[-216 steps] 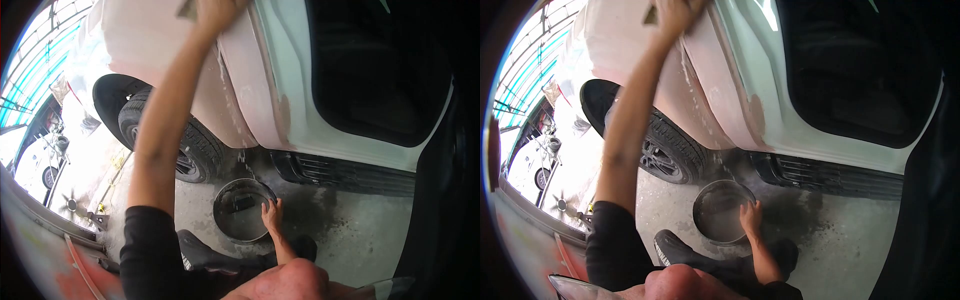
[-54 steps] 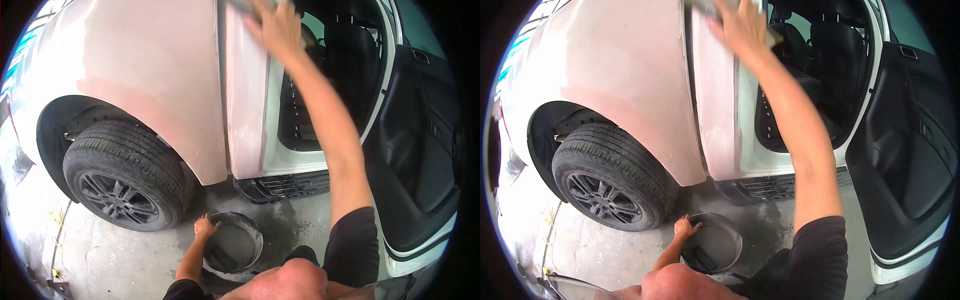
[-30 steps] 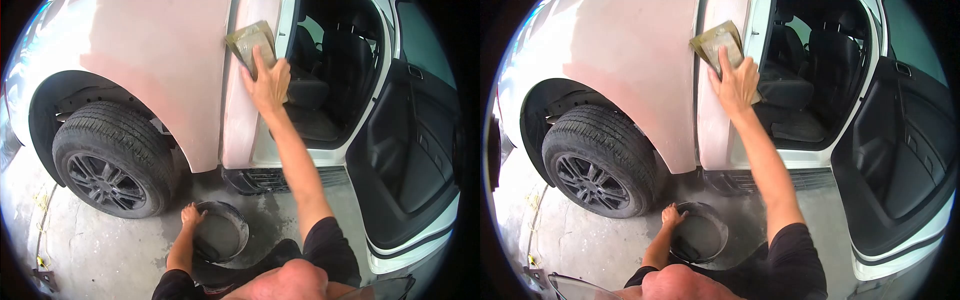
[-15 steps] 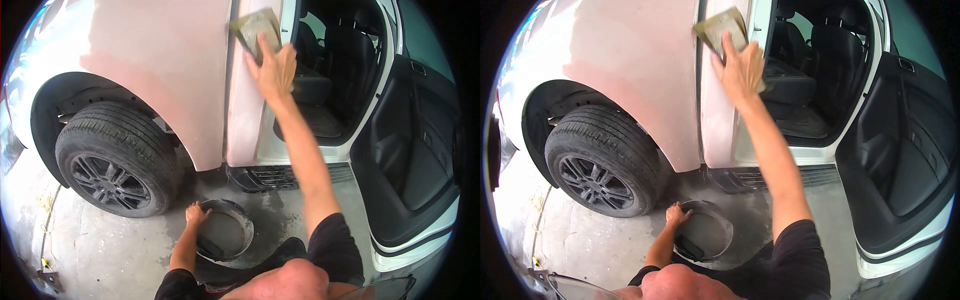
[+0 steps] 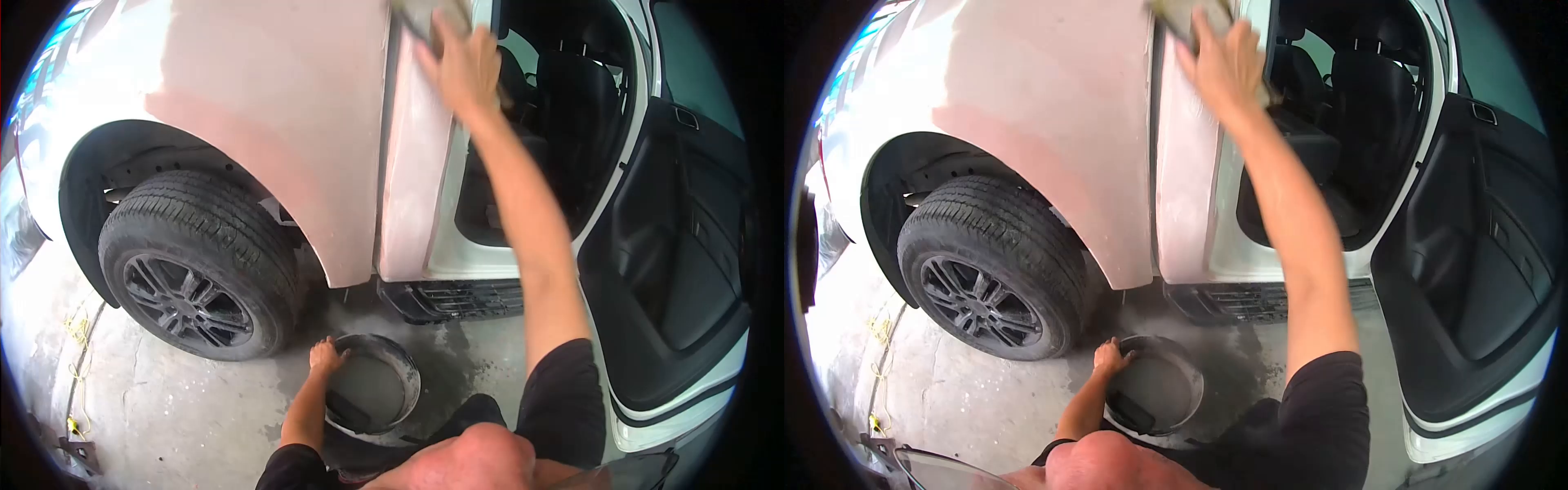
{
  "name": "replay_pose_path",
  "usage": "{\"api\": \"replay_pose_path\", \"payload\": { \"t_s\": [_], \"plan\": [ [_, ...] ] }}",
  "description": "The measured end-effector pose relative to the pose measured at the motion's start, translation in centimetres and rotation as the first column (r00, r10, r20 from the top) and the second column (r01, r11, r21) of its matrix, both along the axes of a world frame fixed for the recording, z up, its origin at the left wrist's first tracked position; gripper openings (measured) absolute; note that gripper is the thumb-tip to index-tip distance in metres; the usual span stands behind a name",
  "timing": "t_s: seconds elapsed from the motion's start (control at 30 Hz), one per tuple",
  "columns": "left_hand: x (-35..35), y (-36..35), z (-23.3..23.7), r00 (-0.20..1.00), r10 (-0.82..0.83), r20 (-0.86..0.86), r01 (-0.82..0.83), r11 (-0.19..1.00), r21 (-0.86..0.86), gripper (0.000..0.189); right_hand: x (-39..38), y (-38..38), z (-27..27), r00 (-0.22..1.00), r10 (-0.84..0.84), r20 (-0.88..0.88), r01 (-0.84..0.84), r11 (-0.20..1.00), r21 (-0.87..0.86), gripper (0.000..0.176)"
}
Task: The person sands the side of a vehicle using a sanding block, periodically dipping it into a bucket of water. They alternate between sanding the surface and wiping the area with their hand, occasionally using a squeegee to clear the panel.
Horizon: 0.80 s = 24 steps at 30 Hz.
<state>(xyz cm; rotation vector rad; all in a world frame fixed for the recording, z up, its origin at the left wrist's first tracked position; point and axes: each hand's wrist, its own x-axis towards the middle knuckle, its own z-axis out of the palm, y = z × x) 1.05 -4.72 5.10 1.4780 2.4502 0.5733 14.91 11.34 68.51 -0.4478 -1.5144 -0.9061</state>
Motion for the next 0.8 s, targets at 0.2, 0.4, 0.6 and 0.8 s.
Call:
{"api": "replay_pose_path", "payload": {
  "t_s": [0.2,0.4,0.6,0.8],
  "plan": [
    [0.7,0.0,2.2,0.998,0.051,0.03,-0.05,0.997,-0.061,0.075,-1.3,-0.5,6.5,0.995,0.066,-0.069,-0.072,0.993,-0.096,0.055],
    [0.6,-0.8,1.9,1.0,0.014,0.005,-0.014,0.999,-0.039,0.075,1.4,0.5,-4.7,0.998,0.033,0.049,-0.03,0.997,-0.071,0.06],
    [1.3,0.6,3.0,0.998,0.057,-0.031,-0.059,0.995,-0.076,0.074,0.7,-5.3,8.5,0.995,0.089,-0.035,-0.096,0.942,-0.323,0.047],
    [1.3,-0.1,1.6,0.997,0.043,-0.062,-0.046,0.998,-0.045,0.075,2.7,1.1,-2.5,0.995,-0.035,0.098,0.034,0.999,0.01,0.062]
  ]
}}
